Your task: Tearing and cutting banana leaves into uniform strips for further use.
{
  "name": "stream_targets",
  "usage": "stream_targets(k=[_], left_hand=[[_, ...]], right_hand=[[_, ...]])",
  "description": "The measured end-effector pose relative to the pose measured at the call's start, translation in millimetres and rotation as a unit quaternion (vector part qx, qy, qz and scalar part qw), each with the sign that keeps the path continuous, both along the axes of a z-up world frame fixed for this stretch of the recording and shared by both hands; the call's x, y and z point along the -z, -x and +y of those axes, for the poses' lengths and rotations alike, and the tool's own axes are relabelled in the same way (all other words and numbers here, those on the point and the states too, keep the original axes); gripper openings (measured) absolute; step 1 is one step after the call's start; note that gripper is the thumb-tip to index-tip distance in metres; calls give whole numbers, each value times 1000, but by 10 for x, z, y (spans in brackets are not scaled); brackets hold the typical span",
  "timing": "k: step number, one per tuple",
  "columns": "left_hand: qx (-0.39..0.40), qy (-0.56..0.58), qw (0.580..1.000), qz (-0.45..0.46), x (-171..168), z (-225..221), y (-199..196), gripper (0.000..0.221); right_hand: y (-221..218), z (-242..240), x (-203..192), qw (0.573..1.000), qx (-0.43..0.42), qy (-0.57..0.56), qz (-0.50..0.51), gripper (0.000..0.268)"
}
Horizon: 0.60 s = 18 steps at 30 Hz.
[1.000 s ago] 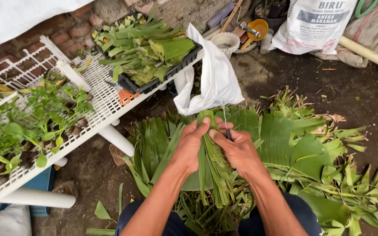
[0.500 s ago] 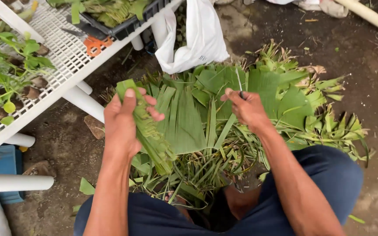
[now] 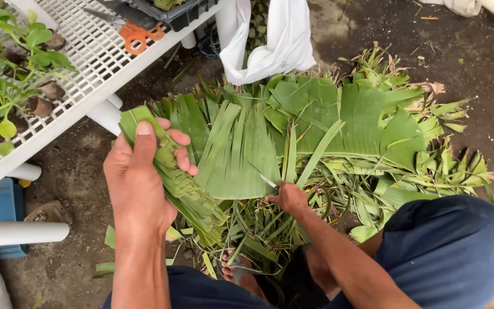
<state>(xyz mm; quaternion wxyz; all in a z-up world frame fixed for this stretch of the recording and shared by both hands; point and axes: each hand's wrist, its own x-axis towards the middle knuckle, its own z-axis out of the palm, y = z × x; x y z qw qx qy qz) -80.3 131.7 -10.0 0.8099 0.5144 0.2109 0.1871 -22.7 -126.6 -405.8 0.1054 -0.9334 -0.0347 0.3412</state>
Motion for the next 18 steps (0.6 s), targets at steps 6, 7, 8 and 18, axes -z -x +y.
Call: stream_targets(k=[6,7,8,18], left_hand=[[0,12,1000,4,-11,-1,-71,23],[3,21,1000,2,-19,-15,-81,23],[10,29,1000,-3,-41,-29,-122,23],[148,88,985,33,172,-347,-346,28]], right_hand=[[-24,-149,101,909,258,-324,43,8],[-58,-211,-4,844,327,-410,110,6],[-127,-277,-128,762,389,-490,170,9],[-100,-578,-1877,957,-26,-249,144,22]])
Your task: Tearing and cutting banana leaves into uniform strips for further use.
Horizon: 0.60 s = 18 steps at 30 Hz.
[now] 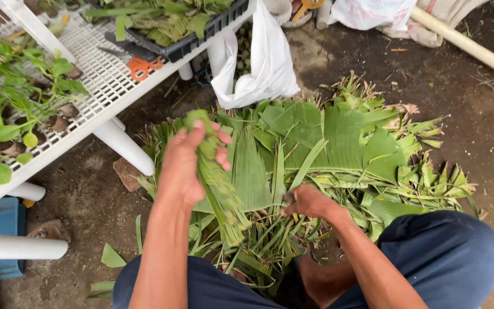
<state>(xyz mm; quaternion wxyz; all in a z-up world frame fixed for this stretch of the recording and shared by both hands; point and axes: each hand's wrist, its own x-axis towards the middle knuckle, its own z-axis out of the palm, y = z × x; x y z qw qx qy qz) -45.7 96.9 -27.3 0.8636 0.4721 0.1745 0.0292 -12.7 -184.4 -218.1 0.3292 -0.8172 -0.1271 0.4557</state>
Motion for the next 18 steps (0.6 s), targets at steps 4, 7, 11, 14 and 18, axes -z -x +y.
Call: stream_targets(k=[4,7,11,14,18], left_hand=[[126,-5,991,48,-80,-351,62,30],[203,-68,974,75,-134,-560,137,33],[270,-101,954,79,43,-678,170,34],[299,-105,947,59,121,-728,199,38],[262,-143,951,80,-187,-780,360,73]], right_hand=[[131,179,-1321,944,273,-156,-94,40],[180,209,-1722,887,355,-257,-142,40],[70,262,-1731,872,367,-306,-103,43],[163,352,-1706,872,344,-339,-77,38],[187,423,-1610,846,362,-389,-38,31]])
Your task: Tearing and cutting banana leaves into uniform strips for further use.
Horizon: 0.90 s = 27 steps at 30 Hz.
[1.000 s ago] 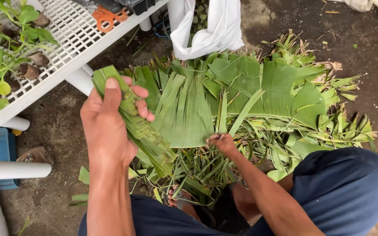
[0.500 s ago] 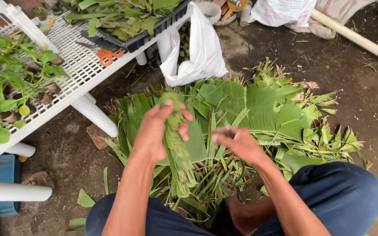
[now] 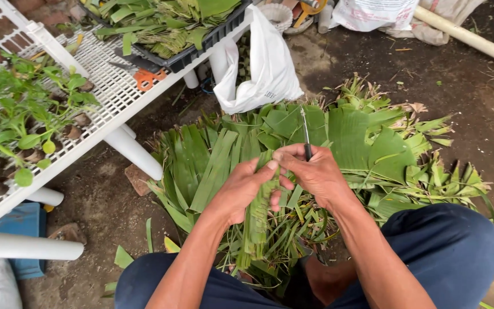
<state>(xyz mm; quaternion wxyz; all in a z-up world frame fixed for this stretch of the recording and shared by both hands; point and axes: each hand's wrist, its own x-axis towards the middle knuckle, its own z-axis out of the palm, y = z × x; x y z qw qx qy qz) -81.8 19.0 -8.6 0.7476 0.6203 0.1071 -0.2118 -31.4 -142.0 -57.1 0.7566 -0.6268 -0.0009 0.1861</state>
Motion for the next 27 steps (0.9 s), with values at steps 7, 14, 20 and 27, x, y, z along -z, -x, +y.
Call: stream_targets(k=[7,14,20,27], left_hand=[[57,248,967,32,189,114,-63,81],[164,333,928,-37,338,214,-146,77],[138,320,937,-39,292,151,-114,82],[150,150,976,-43,-64,72,-71,87]], right_hand=[[-5,-56,-42,997,63,-1,-54,14],[-45,-102,-166,994,84,8,-71,13],[-24,-140,-211,994,88,-12,-64,15],[-82,-248,6,994,69,-39,-69,12]])
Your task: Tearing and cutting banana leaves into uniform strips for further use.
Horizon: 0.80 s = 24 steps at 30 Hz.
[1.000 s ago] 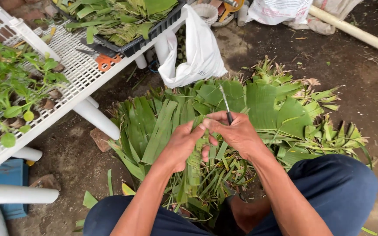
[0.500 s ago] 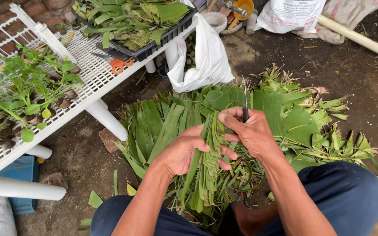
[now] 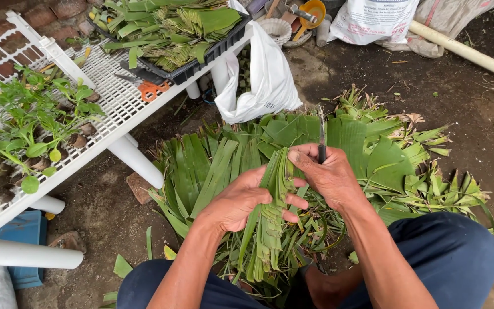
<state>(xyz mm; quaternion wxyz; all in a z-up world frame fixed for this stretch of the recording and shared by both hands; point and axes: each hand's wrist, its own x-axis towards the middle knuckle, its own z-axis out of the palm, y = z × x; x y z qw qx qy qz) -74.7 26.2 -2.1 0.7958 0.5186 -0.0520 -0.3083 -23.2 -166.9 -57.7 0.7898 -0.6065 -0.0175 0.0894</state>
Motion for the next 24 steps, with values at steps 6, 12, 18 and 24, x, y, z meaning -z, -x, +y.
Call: stream_targets(k=[6,12,18,24], left_hand=[[-12,-152,986,-64,104,59,3,82],[-13,-84,993,-76,369,139,-126,75],[-6,-76,995,-67,319,48,-148,61],[5,-86,995,-58,313,21,-121,59]], right_hand=[[-156,-570,478,978,-144,81,-129,15],[-96,-688,539,979,-171,7,-109,21],[32,-244,242,997,-24,79,6,18],[96,-30,121,993,23,94,-66,30]])
